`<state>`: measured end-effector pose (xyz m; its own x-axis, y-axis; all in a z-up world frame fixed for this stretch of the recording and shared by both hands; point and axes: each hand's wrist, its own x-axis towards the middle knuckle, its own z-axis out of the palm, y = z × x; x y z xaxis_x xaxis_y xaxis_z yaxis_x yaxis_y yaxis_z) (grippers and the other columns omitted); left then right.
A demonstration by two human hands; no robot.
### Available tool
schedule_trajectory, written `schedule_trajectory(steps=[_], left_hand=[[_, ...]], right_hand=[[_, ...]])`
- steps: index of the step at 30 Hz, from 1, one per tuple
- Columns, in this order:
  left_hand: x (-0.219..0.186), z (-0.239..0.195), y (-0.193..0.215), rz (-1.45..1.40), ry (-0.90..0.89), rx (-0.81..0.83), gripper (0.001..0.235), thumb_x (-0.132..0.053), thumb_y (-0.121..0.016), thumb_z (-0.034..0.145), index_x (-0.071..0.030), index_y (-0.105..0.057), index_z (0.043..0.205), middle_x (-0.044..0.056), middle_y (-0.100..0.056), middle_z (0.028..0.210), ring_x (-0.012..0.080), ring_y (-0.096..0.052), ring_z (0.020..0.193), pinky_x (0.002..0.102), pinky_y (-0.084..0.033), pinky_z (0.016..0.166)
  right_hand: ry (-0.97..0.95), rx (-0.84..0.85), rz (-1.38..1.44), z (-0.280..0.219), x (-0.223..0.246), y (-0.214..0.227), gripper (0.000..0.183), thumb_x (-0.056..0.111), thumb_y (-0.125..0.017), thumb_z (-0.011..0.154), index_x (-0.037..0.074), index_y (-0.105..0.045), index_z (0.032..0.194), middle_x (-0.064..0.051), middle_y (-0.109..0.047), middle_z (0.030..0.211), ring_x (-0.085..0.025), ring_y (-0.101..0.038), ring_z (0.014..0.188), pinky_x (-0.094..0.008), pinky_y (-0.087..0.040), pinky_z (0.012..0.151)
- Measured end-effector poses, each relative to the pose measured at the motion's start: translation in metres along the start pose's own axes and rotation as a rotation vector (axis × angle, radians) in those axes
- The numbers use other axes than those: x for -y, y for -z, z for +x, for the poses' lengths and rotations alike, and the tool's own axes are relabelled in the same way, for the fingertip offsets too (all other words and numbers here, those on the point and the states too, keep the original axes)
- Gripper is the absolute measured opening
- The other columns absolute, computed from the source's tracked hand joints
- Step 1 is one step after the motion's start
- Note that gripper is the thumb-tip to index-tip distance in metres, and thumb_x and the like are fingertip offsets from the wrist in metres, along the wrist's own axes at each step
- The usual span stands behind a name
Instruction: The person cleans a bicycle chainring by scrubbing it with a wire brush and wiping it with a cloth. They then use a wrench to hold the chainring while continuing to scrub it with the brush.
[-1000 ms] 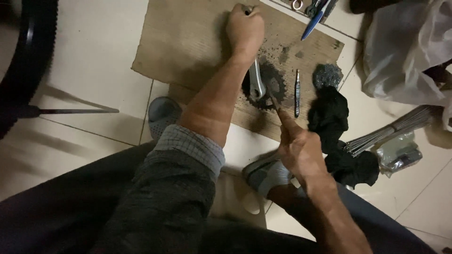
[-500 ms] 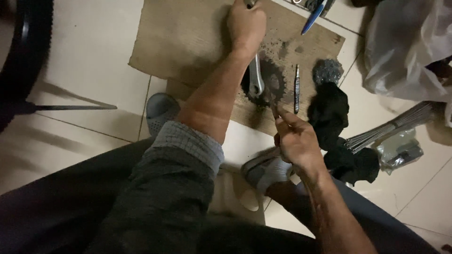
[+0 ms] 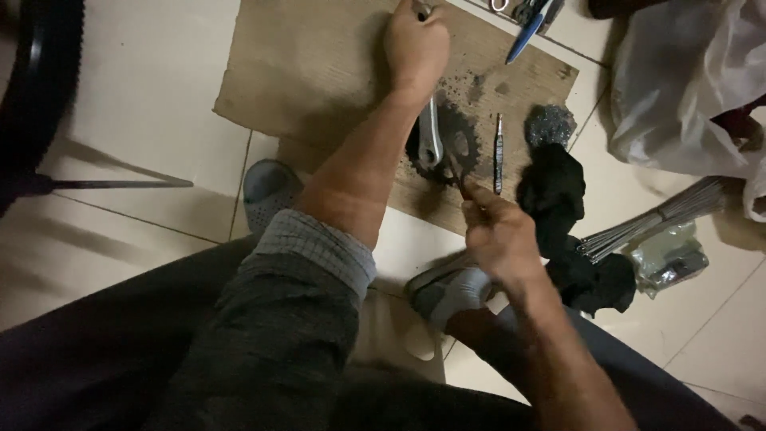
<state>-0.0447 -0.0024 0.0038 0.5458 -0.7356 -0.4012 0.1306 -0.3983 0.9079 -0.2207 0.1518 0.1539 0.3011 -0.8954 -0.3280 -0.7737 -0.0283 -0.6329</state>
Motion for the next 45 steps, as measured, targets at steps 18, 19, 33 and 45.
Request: schedule_trajectory(steps=[18,19,33,45], left_hand=[[0.005,0.003,0.009,0.075,-0.090,-0.037,0.014,-0.016,-0.055,0.087,-0.006,-0.063,0.091,0.007,-0.069,0.073,0.0223,-0.063,0.060,0.037,-0.053,0.056],[0.004,0.002,0.010,0.034,-0.053,-0.005,0.015,-0.015,-0.053,0.091,-0.006,-0.063,0.098,0.005,-0.065,0.073,0.0178,-0.059,0.056,0.034,-0.050,0.051],[-0.006,-0.002,0.009,0.029,-0.039,0.023,0.009,-0.016,-0.058,0.085,-0.007,-0.059,0.084,0.004,-0.062,0.071,0.0181,-0.057,0.060,0.034,-0.049,0.057],[0.003,-0.015,0.007,-0.084,-0.079,0.058,0.018,-0.018,-0.058,0.086,-0.003,-0.066,0.092,0.004,-0.062,0.063,0.0162,-0.054,0.047,0.033,-0.043,0.042]], right_hand=[[0.028,0.150,-0.221,0.002,0.034,0.028,0.039,0.002,-0.058,0.092,0.007,-0.069,0.129,-0.015,-0.077,0.093,-0.029,-0.069,0.059,-0.040,-0.053,0.053],[-0.079,0.169,-0.263,0.001,0.041,0.029,0.041,0.005,-0.059,0.093,0.010,-0.067,0.132,-0.018,-0.076,0.089,-0.031,-0.069,0.057,-0.043,-0.052,0.052],[-0.090,0.243,-0.160,0.014,0.021,0.039,0.039,0.003,-0.059,0.089,0.007,-0.071,0.125,-0.011,-0.078,0.100,-0.024,-0.069,0.064,-0.034,-0.053,0.059],[-0.409,0.645,-0.865,0.029,0.084,0.048,0.062,0.024,-0.048,0.095,0.041,-0.040,0.154,-0.021,-0.073,0.094,-0.040,-0.073,0.080,-0.052,-0.059,0.071]])
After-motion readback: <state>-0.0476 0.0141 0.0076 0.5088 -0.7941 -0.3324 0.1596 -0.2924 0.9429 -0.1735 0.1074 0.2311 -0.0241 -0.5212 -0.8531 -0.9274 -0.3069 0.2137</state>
